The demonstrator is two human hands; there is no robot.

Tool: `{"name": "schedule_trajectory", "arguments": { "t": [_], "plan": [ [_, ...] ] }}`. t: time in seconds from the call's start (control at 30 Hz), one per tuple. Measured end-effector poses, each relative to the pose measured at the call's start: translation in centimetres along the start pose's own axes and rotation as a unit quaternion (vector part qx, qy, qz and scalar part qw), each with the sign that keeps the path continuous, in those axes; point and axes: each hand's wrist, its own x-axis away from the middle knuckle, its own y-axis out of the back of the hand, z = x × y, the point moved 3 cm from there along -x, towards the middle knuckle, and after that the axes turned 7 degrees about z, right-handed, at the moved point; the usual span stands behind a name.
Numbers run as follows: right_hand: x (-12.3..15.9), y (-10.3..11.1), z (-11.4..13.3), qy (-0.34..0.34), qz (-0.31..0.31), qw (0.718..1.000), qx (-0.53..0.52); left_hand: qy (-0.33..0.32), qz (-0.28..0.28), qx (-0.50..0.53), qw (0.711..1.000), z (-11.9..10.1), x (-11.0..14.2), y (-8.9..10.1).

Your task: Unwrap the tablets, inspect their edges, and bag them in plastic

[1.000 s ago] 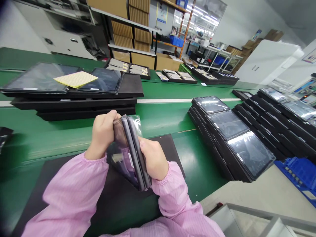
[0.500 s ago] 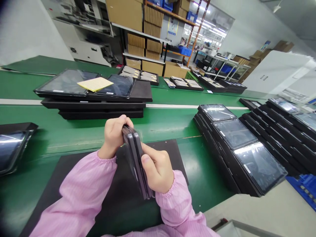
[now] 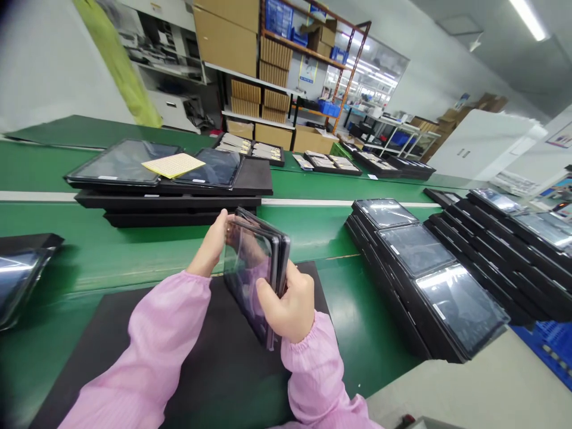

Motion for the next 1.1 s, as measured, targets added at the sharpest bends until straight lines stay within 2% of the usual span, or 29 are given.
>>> {"name": "schedule_trajectory", "arguments": {
  "t": [0.07, 0.17, 0.27, 0.37, 0.47, 0.53, 0.67, 0.77, 0.9, 1.0, 1.1],
  "plan": [
    [0.0, -0.7, 0.4, 0.035, -0.002, 0.999, 0.01, 0.057, 0.01, 0.041, 0.997, 0.5, -0.6, 0.7],
    [0.7, -1.7, 1.1, 0.097, 0.038, 0.994, 0.036, 0.052, -0.055, 0.092, 0.993, -0.1, -0.4, 1.9],
    [2.1, -3.1, 1.3, 0.109, 0.191, 0.971, 0.093, 0.005, -0.1, 0.148, 0.984, -1.1, -0.1, 3.1],
    [3.4, -4.7, 0.6, 0.042, 0.392, 0.903, 0.168, -0.058, -0.112, 0.152, 0.98, -1.7, -0.2, 4.2],
    [3.8, -6.1, 0.2, -0.011, 0.503, 0.831, 0.238, -0.109, -0.087, 0.159, 0.977, -1.4, -0.7, 4.5],
    [3.5, -6.8, 0.0, -0.036, 0.521, 0.813, 0.258, -0.11, -0.068, 0.175, 0.976, -0.8, -1.1, 4.4],
    [3.0, -8.1, -0.2, -0.066, 0.528, 0.81, 0.248, -0.1, -0.052, 0.234, 0.966, 0.0, -1.6, 4.2],
    [3.0, -8.5, -0.3, -0.075, 0.531, 0.808, 0.243, -0.103, -0.048, 0.258, 0.96, -0.3, -1.5, 4.4],
    [3.5, -7.3, 0.2, -0.079, 0.535, 0.812, 0.22, -0.163, -0.042, 0.22, 0.961, -2.3, -0.3, 4.7],
    [3.8, -5.6, 0.5, -0.087, 0.554, 0.813, 0.157, -0.21, 0.0, 0.174, 0.962, -4.2, 1.1, 4.2],
    [3.4, -4.4, -0.1, -0.064, 0.568, 0.817, 0.079, -0.219, 0.037, 0.149, 0.964, -5.2, 1.9, 3.7]
  ]
}}
